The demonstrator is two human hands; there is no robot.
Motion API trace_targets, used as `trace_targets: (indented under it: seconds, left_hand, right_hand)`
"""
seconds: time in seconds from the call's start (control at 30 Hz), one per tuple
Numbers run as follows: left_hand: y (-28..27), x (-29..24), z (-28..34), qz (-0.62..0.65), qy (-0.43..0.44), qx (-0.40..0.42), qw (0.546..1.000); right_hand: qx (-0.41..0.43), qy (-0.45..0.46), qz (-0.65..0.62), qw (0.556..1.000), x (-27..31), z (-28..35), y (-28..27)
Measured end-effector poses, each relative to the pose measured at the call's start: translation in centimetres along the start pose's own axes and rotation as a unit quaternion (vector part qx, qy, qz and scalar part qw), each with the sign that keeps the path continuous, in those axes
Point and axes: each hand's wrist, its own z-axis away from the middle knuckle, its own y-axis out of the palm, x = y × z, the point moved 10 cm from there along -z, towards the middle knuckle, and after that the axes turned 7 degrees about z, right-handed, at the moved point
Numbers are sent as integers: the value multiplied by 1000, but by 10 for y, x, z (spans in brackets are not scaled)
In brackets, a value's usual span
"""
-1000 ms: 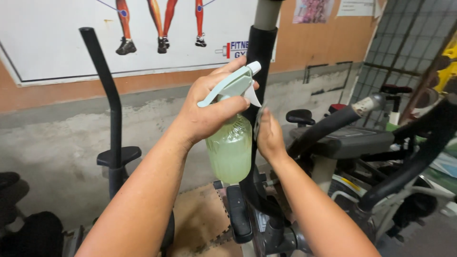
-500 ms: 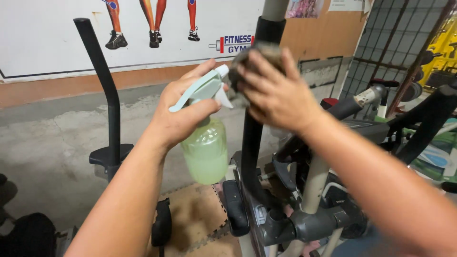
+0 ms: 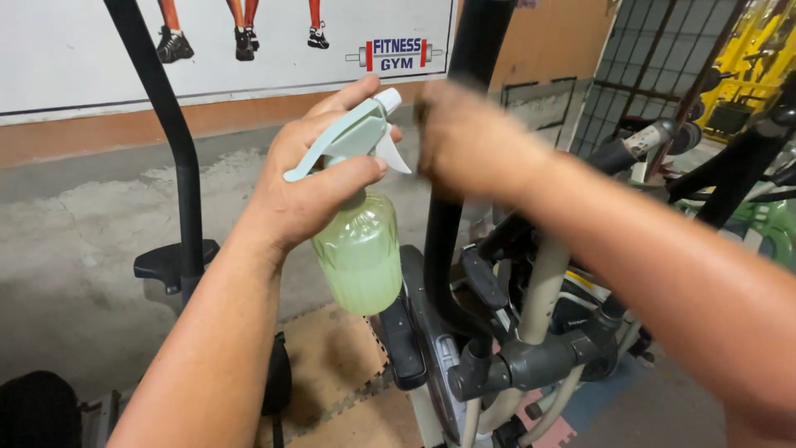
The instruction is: Cleaning and wiping down an elliptical trainer in a gym setting.
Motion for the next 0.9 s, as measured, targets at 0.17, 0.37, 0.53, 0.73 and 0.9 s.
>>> trace_targets:
  seconds: [0.17,0.37,0.53,0.73,0.9]
  left_hand:
    - [4,-2,-8,13,4,2,1000]
    - [10,4,-10,33,21,16,999]
    - [14,-1,-17,1,42,37,998]
    - [19,5,-18,5,54,31,998]
    - [20,10,-23,-1,39,25,999]
  right_hand:
    - [-240,109,51,963,-56,25,-58]
    - [-136,22,-49,989,22,33,10]
    - [-141,103,19,984,-41,19,-4]
    - [-258,183,-91,944,-29,26,-6]
    - [-154,49,-175,971,53,58,30]
